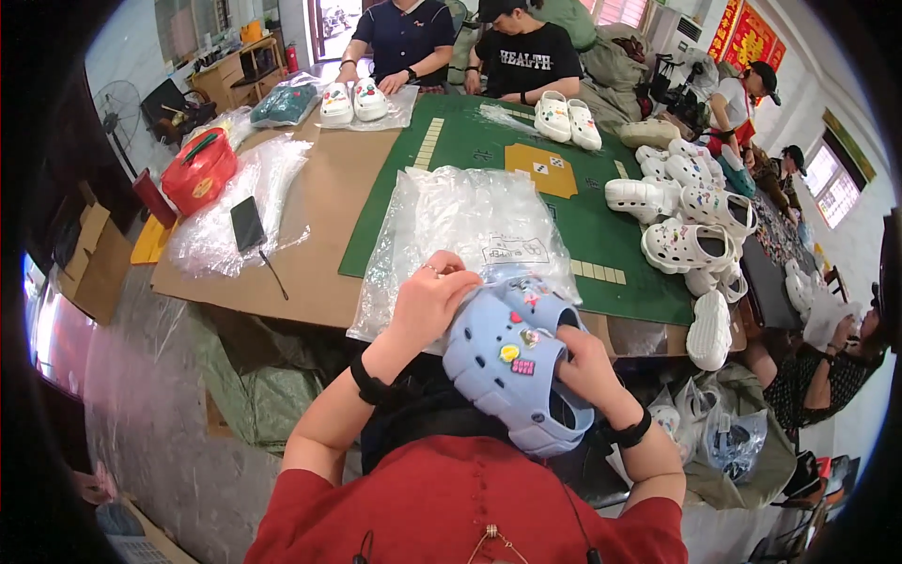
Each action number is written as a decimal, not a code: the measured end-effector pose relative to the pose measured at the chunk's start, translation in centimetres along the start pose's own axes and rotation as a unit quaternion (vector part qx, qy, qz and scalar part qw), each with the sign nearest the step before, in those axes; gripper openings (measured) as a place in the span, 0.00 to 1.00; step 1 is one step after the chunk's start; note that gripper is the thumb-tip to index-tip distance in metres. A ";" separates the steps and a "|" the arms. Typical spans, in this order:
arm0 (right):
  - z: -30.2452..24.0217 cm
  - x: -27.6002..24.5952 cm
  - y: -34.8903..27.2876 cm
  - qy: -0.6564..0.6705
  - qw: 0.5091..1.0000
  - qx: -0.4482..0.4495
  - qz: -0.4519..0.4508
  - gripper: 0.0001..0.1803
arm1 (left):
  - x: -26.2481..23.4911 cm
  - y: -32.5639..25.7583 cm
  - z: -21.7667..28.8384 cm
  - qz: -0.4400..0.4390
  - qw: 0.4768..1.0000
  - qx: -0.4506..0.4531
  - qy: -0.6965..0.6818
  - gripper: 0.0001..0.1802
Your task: Pack and check manufactured foam shoes into clear plastic bags on a packaging station line.
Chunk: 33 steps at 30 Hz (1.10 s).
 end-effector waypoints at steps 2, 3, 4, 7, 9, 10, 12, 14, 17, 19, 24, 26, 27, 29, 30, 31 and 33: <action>0.3 -0.3 0.1 -0.021 0.997 0.062 0.043 0.09 | -0.4 0.0 0.5 -0.011 1.000 -0.020 0.016 0.07; -0.1 -0.5 0.1 -0.030 0.996 0.049 0.065 0.09 | -0.5 0.0 0.7 -0.005 1.000 -0.012 0.010 0.07; -0.5 -0.5 0.0 -0.029 0.996 0.049 0.065 0.09 | -0.7 -0.2 0.9 0.000 1.000 -0.006 0.004 0.08; -0.7 -0.5 -0.3 -0.019 0.994 0.056 0.094 0.10 | -1.1 -0.2 1.9 0.018 1.000 0.015 0.000 0.09; -0.6 -0.5 -0.1 -0.014 0.990 0.076 0.114 0.10 | -1.3 -0.6 2.5 0.018 1.000 0.013 0.005 0.09; -0.6 -0.4 0.1 -0.009 0.987 0.092 0.134 0.10 | -1.4 -0.6 2.6 0.020 1.000 0.012 0.012 0.09; 0.0 0.7 -0.2 -0.084 0.985 0.080 0.128 0.11 | -1.0 -0.4 3.2 0.012 0.998 0.056 0.034 0.09; -0.9 1.2 -0.2 -0.084 0.990 0.022 0.107 0.14 | -0.7 -0.3 3.8 0.004 0.994 0.096 0.057 0.09; -1.6 1.9 0.4 -0.109 0.992 -0.009 0.064 0.16 | 0.2 -0.4 4.1 -0.052 0.994 0.098 -0.010 0.11; -1.6 2.3 1.1 -0.126 0.991 -0.018 0.042 0.16 | 0.7 -0.7 5.1 -0.071 0.991 0.110 -0.025 0.12; -1.0 2.8 2.2 -0.065 0.989 0.046 0.124 0.16 | 0.6 -1.2 5.3 -0.041 0.993 0.110 -0.009 0.12; -1.7 3.5 2.8 -0.057 0.989 0.059 0.121 0.16 | 0.0 -0.8 4.9 -0.050 0.993 0.102 -0.024 0.12; -2.4 3.6 3.5 -0.057 0.987 0.023 0.149 0.16 | -0.2 -0.7 5.1 -0.056 0.991 0.108 -0.047 0.11; -2.5 4.1 4.8 -0.057 0.988 0.038 0.139 0.16 | -0.1 -0.3 6.3 -0.090 0.986 0.093 -0.106 0.09; -2.3 4.4 5.6 -0.060 0.989 0.050 0.125 0.16 | -0.1 -0.3 6.2 -0.093 0.985 0.096 -0.105 0.09; -2.0 4.6 6.3 -0.076 0.984 0.038 0.157 0.15 | 0.0 -0.2 5.9 -0.084 0.988 0.084 -0.096 0.09; -1.8 5.0 7.8 -0.091 0.981 0.041 0.169 0.16 | -0.1 -0.2 4.2 -0.049 0.993 0.025 -0.106 0.08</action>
Point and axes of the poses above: each hand's wrist, its own y-axis towards the middle knuckle, its own x-axis out of the palm, z = x × y, the point moved 2 cm from there along y, towards the middle knuckle, and after that the axes turned 6 degrees about -y, right-handed, at the moved point
